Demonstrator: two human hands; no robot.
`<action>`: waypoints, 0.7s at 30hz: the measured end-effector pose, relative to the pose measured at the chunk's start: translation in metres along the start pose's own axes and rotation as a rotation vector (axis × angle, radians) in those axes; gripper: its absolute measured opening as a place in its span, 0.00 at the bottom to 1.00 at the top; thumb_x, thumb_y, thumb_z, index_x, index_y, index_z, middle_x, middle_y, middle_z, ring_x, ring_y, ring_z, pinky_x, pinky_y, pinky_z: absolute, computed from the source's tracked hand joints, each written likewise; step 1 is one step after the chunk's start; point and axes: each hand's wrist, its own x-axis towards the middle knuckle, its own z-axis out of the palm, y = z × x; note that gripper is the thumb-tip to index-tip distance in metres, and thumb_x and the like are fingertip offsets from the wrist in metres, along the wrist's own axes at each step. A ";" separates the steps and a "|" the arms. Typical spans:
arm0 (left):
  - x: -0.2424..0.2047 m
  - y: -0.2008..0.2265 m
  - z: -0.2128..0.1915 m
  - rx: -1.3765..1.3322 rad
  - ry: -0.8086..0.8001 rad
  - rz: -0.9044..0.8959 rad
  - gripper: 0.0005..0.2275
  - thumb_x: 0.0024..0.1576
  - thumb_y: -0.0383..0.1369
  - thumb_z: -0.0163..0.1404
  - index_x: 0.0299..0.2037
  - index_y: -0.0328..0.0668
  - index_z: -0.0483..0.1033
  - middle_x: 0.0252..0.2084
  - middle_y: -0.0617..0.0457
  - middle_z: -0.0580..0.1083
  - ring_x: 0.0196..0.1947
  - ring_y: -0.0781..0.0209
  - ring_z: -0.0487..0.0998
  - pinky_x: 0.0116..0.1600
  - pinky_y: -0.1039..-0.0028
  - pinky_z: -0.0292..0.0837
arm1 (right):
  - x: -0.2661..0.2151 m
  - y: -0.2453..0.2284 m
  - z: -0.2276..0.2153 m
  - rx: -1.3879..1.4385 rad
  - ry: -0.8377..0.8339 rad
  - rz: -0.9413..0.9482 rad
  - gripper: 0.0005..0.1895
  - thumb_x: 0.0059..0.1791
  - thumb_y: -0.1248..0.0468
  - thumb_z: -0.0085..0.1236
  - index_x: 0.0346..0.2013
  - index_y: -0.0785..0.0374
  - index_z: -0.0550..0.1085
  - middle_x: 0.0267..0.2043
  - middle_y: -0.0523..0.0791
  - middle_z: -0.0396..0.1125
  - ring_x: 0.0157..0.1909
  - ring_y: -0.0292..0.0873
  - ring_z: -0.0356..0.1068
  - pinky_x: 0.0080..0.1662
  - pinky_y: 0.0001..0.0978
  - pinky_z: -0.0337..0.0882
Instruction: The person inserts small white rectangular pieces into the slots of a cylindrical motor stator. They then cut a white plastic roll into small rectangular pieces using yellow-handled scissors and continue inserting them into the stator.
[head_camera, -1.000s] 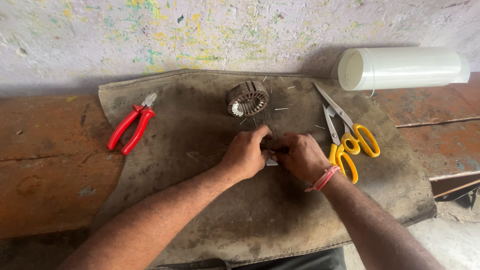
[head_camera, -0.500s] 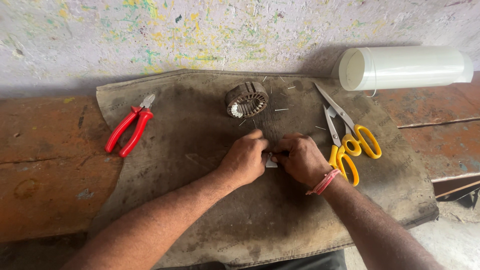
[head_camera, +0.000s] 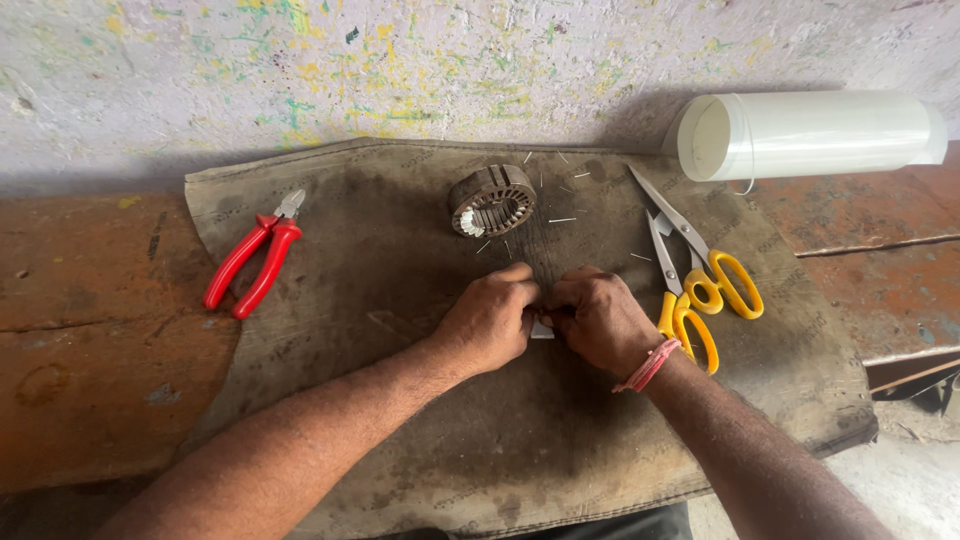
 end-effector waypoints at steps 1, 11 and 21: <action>0.001 0.000 0.000 0.005 0.009 0.018 0.03 0.50 0.18 0.55 0.29 0.31 0.74 0.38 0.49 0.71 0.37 0.52 0.80 0.38 0.64 0.80 | 0.000 0.001 -0.001 -0.008 -0.001 -0.007 0.05 0.40 0.71 0.66 0.30 0.62 0.80 0.31 0.44 0.75 0.41 0.49 0.74 0.43 0.40 0.76; 0.003 -0.005 -0.002 0.036 -0.022 0.086 0.02 0.52 0.19 0.55 0.32 0.33 0.76 0.39 0.50 0.71 0.38 0.53 0.80 0.40 0.65 0.81 | -0.002 0.007 0.000 -0.093 -0.006 -0.161 0.05 0.41 0.70 0.65 0.30 0.61 0.79 0.32 0.43 0.74 0.41 0.49 0.71 0.44 0.40 0.73; -0.001 -0.008 -0.006 0.160 -0.068 0.204 0.04 0.54 0.18 0.50 0.34 0.32 0.78 0.40 0.51 0.71 0.42 0.53 0.76 0.45 0.63 0.79 | -0.015 0.003 -0.007 -0.273 0.002 -0.298 0.10 0.39 0.72 0.63 0.34 0.58 0.79 0.36 0.42 0.69 0.43 0.48 0.66 0.48 0.40 0.71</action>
